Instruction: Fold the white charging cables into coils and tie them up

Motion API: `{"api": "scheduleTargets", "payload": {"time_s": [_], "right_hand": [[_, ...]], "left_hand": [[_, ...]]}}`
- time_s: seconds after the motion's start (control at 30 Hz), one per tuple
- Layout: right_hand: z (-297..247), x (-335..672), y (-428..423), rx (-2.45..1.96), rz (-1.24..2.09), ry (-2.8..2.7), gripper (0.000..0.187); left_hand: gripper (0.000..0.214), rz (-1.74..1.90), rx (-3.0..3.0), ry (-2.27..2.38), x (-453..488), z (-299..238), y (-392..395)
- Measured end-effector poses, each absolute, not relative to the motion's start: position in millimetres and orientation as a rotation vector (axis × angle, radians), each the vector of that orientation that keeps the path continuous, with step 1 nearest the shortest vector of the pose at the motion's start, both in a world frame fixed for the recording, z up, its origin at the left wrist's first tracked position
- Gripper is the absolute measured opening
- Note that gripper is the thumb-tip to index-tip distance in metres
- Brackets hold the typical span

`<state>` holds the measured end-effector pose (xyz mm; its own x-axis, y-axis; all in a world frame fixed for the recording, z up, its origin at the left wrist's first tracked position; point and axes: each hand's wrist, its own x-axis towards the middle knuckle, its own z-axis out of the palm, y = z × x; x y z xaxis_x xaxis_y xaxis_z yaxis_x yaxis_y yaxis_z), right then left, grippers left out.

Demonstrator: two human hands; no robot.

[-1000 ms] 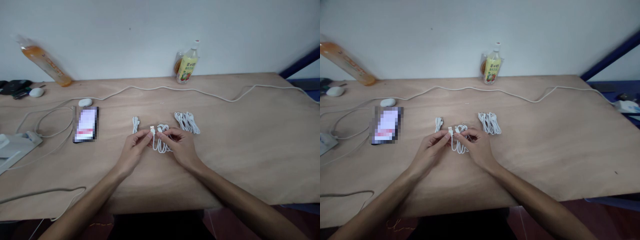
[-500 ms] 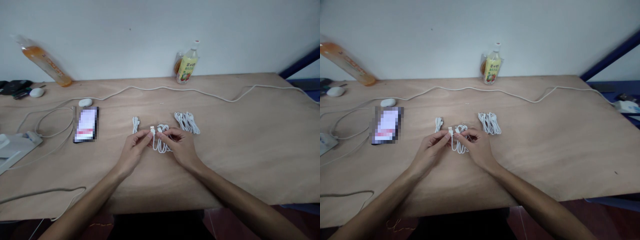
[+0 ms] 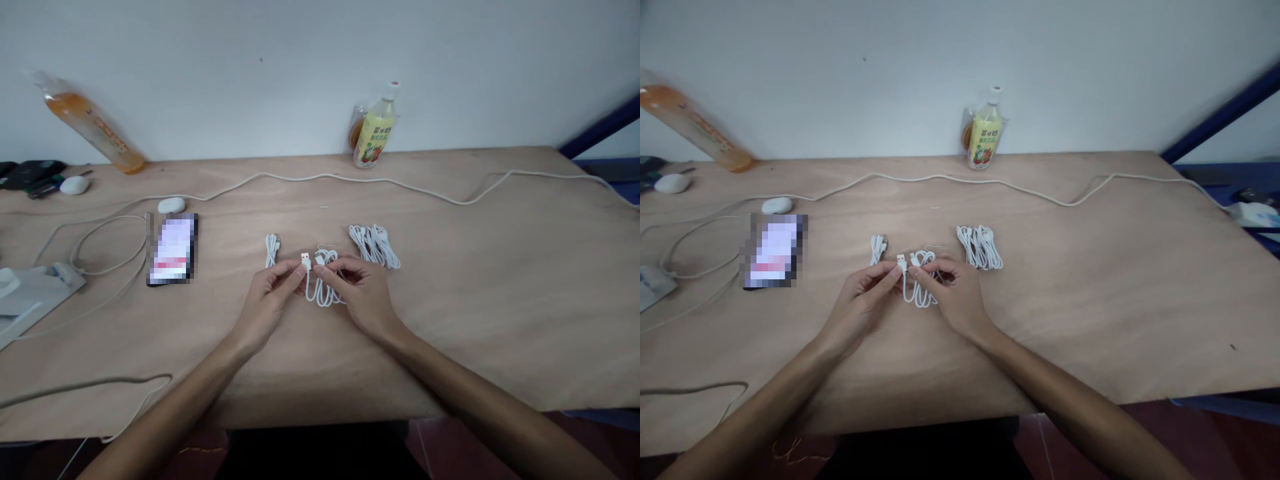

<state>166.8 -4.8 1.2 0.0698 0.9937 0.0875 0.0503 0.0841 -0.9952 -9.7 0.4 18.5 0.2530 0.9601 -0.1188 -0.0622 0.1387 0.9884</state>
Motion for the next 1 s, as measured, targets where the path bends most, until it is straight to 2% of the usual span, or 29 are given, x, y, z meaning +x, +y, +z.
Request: {"api": "scheduleTargets", "payload": {"time_s": [0.73, 1.0], "right_hand": [[-0.7, 168.0, -5.2, -1.248, 1.106, -1.224, 0.021], [1.9, 168.0, -5.7, -1.172, 1.257, -1.181, 0.034]], "left_hand": [[0.023, 0.957, 1.139, 1.053, -9.2, 17.9, 0.2], [0.024, 0.980, 1.043, 1.042, -6.7, 18.4, -1.4]]}}
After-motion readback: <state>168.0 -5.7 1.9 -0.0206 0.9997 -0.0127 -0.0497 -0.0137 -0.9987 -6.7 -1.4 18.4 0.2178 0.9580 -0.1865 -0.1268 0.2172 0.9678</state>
